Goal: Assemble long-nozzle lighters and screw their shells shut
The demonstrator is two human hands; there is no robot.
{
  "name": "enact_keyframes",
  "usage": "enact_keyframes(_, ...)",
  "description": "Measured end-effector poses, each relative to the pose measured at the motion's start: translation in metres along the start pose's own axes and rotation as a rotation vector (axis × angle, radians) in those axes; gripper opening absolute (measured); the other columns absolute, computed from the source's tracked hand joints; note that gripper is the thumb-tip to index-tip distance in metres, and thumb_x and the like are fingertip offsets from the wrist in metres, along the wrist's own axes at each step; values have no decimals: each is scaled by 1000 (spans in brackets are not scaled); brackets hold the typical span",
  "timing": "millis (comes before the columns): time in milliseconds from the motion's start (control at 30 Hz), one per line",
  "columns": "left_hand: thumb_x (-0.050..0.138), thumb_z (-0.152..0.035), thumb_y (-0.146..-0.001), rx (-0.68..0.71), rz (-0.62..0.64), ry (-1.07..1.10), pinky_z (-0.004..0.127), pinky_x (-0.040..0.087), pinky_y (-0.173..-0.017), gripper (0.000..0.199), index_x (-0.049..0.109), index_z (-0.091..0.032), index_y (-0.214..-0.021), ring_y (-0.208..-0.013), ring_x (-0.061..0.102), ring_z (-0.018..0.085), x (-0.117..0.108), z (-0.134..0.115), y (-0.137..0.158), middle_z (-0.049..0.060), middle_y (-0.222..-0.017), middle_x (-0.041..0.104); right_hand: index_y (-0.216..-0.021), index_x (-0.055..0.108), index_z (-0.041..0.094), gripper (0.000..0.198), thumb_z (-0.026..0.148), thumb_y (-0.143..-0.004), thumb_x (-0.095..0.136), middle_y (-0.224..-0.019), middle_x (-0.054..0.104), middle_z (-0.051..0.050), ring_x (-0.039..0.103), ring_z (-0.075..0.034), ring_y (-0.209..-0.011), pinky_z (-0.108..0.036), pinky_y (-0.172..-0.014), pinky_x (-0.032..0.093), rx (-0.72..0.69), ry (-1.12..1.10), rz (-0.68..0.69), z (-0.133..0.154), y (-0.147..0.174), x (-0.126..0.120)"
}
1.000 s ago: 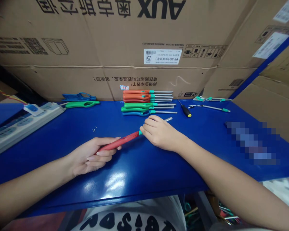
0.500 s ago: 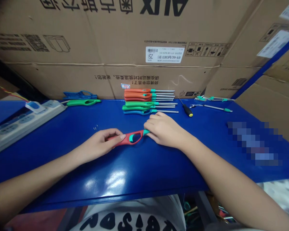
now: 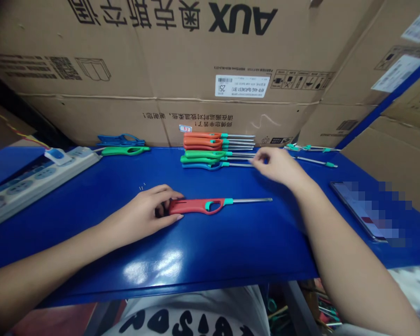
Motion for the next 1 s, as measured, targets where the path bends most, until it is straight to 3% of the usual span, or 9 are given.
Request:
enact_keyframes(67,70,-32,-87,-3,-2,-4,28,50,-67,34,70,-17,-117,-69,59,15,0,-1,1,6,-99,64,-100,64,15,22,32,-86,62,-111,67,-20,64,-31,-96,-40,-78,48,176,112,-126,-23,-8,-2)
enact_keyframes(133,68,-30,-89,6,4,-10,28,51,-68,32,70,-16,-117,-72,61,16,0,-2,2,7,-101,65,-107,61,12,33,32,-81,67,-117,63,-27,64,-37,-101,-45,-79,48,257,150,-121,-41,-14,3)
enact_keyframes(333,61,-29,-95,72,54,-78,33,53,-80,30,67,-15,-121,-87,64,20,4,-5,3,9,-110,64,-115,64,15,44,29,-75,72,-96,71,-18,69,-34,-90,-45,-77,51,305,102,-107,-61,-24,19)
enact_keyframes(433,59,-24,-96,93,72,-129,36,54,-88,30,66,-14,-124,-95,64,22,6,-8,4,10,-114,63,-109,68,17,32,25,-78,68,-98,73,-15,68,-34,-96,-44,-84,51,244,39,-254,-49,-19,6)
enact_keyframes(533,56,-21,-97,114,92,-175,39,53,-96,32,64,-12,-127,-105,63,25,8,-12,7,12,-116,63,-101,69,18,20,28,-88,58,-109,71,-17,64,-33,-107,-44,-95,48,114,-92,-605,-17,-1,-18)
enact_keyframes(633,54,-20,-99,142,94,-218,41,52,-99,34,63,-11,-129,-109,62,27,10,-15,10,13,-116,63,-106,66,21,31,46,-97,50,-102,70,-13,65,-26,-88,-41,-79,52,-4,-304,-815,33,23,-25)
enact_keyframes(700,54,-20,-99,155,96,-231,41,53,-96,33,64,-11,-128,-107,62,27,12,-17,13,13,-115,63,-102,66,22,33,52,-95,55,-85,68,-6,62,-19,-66,-32,-60,50,-119,-626,-724,70,33,-13)
enact_keyframes(833,56,-21,-98,169,101,-257,42,55,-92,29,66,-11,-124,-102,64,28,15,-22,16,12,-110,64,-104,68,21,36,51,-85,71,-70,63,1,52,-11,-46,-25,-42,42,-300,-1018,-140,139,38,34)
enact_keyframes(1000,58,-20,-97,175,99,-257,43,55,-94,22,69,-11,-113,-106,63,29,16,-23,17,13,-109,66,-105,68,20,34,50,-89,67,-82,68,-1,53,-9,-50,-25,-48,45,-362,-1095,36,176,29,70)
Point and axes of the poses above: each hand's wrist, its own y-axis away from the middle knuckle, its own x-axis out of the palm, z = x × y, the point moved 3 cm from there along -y, towards the middle knuckle
